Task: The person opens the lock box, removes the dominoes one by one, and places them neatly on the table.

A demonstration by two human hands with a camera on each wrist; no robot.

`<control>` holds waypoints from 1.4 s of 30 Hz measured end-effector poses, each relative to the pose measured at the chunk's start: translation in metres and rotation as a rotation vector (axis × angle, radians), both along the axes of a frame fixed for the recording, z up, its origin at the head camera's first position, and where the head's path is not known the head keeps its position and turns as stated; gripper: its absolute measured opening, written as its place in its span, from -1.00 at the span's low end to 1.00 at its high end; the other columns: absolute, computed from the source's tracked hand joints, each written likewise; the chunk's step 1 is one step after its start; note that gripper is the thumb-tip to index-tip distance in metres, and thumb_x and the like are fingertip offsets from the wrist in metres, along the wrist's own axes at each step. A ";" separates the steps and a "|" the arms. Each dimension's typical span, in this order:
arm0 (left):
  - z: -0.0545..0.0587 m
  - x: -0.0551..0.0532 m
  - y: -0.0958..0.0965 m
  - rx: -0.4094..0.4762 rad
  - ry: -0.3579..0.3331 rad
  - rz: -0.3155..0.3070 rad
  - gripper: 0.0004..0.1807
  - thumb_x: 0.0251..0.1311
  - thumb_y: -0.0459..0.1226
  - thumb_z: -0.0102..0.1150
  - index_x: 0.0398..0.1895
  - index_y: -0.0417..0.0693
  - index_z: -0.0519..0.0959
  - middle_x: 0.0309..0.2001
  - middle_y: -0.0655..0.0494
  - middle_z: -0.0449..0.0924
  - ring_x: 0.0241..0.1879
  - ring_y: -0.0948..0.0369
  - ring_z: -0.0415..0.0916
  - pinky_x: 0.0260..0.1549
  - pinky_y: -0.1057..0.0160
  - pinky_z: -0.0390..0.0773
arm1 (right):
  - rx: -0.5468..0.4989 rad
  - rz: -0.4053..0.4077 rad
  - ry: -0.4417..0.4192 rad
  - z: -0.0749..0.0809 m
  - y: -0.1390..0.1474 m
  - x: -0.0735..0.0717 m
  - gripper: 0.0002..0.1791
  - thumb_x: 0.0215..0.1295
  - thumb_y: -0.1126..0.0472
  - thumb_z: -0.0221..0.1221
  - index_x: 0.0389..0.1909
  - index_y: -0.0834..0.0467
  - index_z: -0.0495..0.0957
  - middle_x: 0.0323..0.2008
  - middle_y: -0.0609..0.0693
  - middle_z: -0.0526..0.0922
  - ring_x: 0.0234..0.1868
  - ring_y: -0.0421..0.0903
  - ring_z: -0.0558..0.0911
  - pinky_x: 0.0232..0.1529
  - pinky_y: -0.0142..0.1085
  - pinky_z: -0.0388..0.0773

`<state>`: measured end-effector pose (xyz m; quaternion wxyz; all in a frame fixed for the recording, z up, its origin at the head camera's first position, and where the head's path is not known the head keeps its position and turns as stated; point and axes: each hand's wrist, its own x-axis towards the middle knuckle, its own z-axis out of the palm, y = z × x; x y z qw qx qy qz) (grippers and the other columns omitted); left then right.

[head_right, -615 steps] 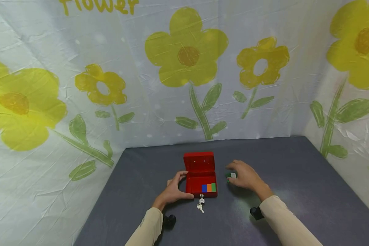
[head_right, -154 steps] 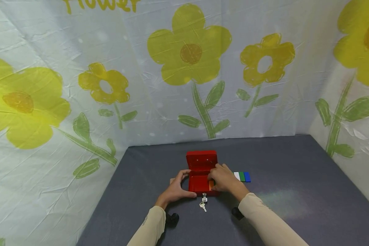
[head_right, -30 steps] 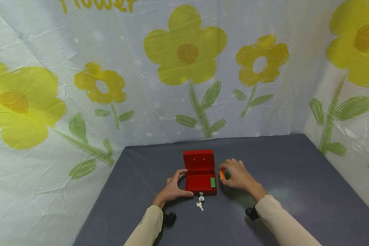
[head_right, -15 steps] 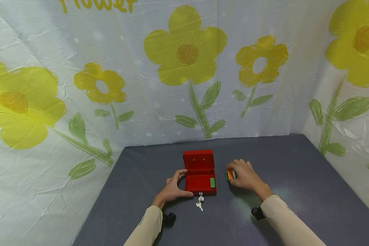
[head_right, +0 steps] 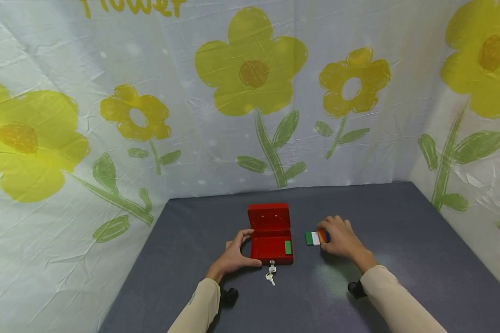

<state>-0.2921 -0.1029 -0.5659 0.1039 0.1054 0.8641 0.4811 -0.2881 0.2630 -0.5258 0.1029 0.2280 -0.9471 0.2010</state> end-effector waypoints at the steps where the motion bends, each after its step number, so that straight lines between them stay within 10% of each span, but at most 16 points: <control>1: 0.000 0.000 0.000 0.000 0.000 0.000 0.03 -0.21 0.03 0.65 0.41 0.40 0.27 0.48 0.09 0.35 0.38 -0.02 0.04 0.28 -0.28 0.28 | 0.002 -0.005 0.000 0.000 0.002 0.000 -0.52 0.06 0.25 0.45 0.06 0.20 0.65 0.03 0.13 0.64 -0.01 0.12 0.51 -0.16 -0.11 0.22; 42: 0.001 -0.001 -0.001 -0.005 0.002 -0.005 0.04 -0.21 0.04 0.67 0.41 0.41 0.27 0.49 0.09 0.33 0.41 -0.05 0.02 0.28 -0.30 0.28 | 0.070 -0.098 -0.069 -0.007 0.026 -0.001 -0.47 0.01 0.22 0.46 0.07 0.20 0.64 0.02 0.21 0.63 -0.04 0.18 0.47 -0.21 -0.08 0.20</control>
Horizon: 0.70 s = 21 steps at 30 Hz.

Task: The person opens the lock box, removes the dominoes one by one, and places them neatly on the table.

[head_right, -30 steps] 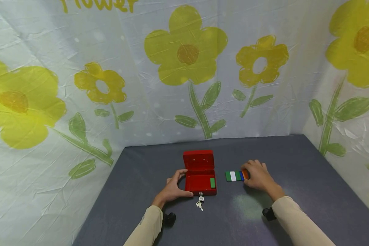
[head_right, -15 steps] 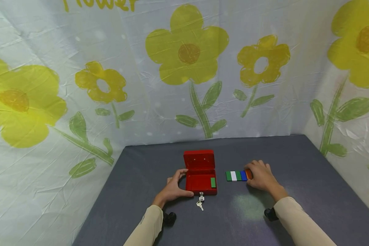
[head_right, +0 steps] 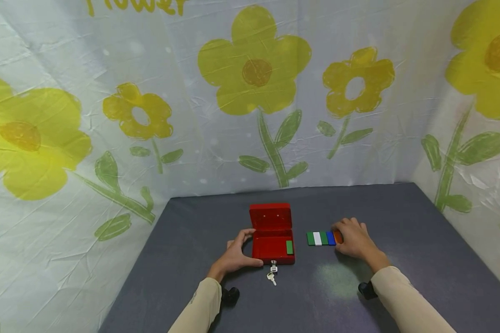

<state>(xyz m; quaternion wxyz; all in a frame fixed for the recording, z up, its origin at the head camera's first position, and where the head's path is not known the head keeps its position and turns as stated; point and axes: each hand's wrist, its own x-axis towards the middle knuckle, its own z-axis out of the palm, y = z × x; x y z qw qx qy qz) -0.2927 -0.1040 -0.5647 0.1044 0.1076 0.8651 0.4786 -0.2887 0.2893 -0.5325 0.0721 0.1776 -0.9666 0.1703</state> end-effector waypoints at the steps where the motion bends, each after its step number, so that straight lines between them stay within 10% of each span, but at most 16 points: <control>1: 0.000 0.000 0.000 0.000 -0.001 0.000 0.04 -0.21 0.04 0.67 0.41 0.41 0.27 0.49 0.09 0.33 0.41 -0.04 0.02 0.28 -0.30 0.29 | -0.001 0.002 0.002 0.000 0.000 0.000 -0.47 0.01 0.22 0.47 0.08 0.20 0.64 0.02 0.20 0.63 -0.05 0.17 0.47 -0.21 -0.08 0.20; 21: -0.001 -0.001 0.000 0.006 0.002 -0.004 0.05 -0.22 0.04 0.68 0.42 0.36 0.28 0.47 0.07 0.35 0.42 -0.07 0.02 0.27 -0.29 0.28 | -0.143 0.131 0.133 0.017 -0.039 0.003 -0.55 0.14 0.24 0.43 0.07 0.22 0.63 -0.03 0.08 0.70 -0.08 0.03 0.49 -0.14 -0.11 0.21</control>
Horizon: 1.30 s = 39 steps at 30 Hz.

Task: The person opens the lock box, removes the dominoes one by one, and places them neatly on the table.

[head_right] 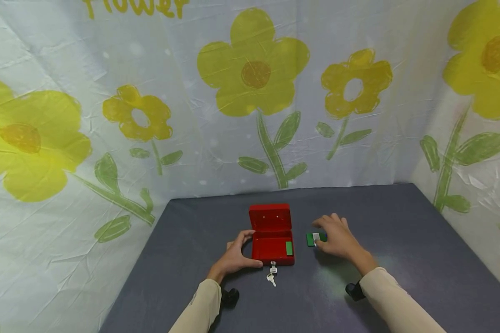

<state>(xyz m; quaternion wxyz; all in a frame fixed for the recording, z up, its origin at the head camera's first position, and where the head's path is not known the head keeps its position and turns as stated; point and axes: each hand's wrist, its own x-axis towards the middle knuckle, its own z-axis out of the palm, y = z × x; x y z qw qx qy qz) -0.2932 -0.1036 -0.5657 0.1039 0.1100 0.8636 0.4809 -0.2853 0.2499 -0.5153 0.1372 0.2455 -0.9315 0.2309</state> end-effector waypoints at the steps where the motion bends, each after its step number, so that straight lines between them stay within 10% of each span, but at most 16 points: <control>1: 0.000 0.000 0.000 0.001 0.000 0.000 0.05 -0.22 0.04 0.67 0.41 0.37 0.28 0.47 0.08 0.35 0.42 -0.06 0.02 0.27 -0.28 0.28 | -0.004 0.004 0.008 0.000 -0.002 0.000 -0.55 0.14 0.24 0.44 0.06 0.22 0.64 -0.03 0.07 0.70 -0.09 0.01 0.49 -0.14 -0.12 0.20; 39: -0.004 -0.002 -0.002 0.001 0.003 -0.011 0.04 -0.19 0.05 0.67 0.41 0.42 0.26 0.50 0.09 0.32 0.39 -0.04 0.02 0.26 -0.26 0.28 | -0.009 0.142 -0.088 0.007 -0.068 -0.003 -0.61 0.09 0.23 0.46 -0.01 0.12 0.71 -0.04 -0.01 0.75 -0.21 -0.19 0.33 -0.22 -0.25 0.08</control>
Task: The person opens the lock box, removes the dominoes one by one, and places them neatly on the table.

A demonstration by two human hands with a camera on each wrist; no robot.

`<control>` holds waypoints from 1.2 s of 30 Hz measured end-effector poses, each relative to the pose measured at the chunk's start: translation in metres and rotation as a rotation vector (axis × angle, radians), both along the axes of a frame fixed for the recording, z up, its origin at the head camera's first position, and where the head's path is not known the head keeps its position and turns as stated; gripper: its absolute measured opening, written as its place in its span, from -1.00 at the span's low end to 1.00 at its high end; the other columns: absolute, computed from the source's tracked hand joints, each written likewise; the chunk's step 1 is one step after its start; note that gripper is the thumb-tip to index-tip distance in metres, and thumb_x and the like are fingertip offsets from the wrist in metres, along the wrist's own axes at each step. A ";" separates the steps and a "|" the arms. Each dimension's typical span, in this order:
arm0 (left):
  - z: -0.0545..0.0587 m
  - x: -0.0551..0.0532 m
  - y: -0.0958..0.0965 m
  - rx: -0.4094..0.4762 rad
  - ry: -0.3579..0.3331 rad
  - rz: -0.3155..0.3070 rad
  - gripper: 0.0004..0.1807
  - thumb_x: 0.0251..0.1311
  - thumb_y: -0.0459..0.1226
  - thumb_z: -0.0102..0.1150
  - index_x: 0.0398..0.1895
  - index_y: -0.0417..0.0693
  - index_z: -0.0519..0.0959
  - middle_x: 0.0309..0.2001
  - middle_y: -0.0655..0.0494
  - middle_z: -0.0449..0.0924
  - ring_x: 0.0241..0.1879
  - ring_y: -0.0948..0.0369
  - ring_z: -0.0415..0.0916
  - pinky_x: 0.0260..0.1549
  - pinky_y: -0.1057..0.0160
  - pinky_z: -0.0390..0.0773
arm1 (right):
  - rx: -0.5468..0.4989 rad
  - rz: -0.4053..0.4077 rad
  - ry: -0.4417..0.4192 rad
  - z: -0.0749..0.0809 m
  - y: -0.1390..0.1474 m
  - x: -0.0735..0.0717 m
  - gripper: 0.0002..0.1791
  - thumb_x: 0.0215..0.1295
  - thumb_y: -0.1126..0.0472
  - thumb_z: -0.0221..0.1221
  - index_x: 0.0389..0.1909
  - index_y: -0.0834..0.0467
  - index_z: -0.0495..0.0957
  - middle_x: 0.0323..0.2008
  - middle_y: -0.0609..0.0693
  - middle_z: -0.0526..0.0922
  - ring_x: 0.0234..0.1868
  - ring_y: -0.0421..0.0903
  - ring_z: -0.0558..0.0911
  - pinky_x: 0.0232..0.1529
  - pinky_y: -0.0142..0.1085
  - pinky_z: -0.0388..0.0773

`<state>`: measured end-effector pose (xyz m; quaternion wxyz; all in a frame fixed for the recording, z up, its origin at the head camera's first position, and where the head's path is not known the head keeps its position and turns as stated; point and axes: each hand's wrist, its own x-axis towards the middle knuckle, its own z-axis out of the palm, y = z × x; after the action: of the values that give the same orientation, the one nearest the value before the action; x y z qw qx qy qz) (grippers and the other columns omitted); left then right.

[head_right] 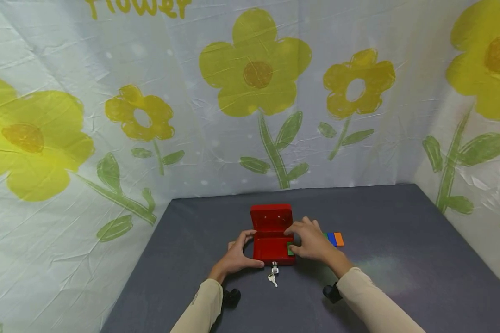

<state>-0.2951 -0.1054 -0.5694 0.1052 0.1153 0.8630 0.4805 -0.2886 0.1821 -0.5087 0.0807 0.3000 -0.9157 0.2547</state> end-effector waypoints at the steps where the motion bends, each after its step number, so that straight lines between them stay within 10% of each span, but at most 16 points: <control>1: 0.000 0.000 0.000 0.000 -0.001 0.000 0.04 -0.18 0.05 0.67 0.42 0.42 0.26 0.50 0.09 0.32 0.39 -0.04 0.01 0.25 -0.26 0.28 | 0.003 0.000 0.000 0.000 -0.001 0.000 -0.61 0.08 0.23 0.47 -0.01 0.11 0.71 -0.04 -0.01 0.75 -0.21 -0.19 0.33 -0.22 -0.25 0.08; 36: 0.001 0.001 0.001 -0.006 0.009 0.006 0.04 -0.20 0.03 0.67 0.40 0.41 0.27 0.49 0.06 0.33 0.41 -0.06 0.03 0.26 -0.29 0.26 | 0.285 -0.021 -0.006 0.008 -0.025 -0.005 -0.66 -0.12 0.13 0.58 -0.28 0.11 0.74 -0.28 -0.03 0.72 -0.27 -0.12 0.34 -0.27 -0.23 0.11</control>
<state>-0.2942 -0.1049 -0.5687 0.1002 0.1147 0.8653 0.4776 -0.2935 0.1568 -0.5011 0.0375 0.2981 -0.9459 0.1223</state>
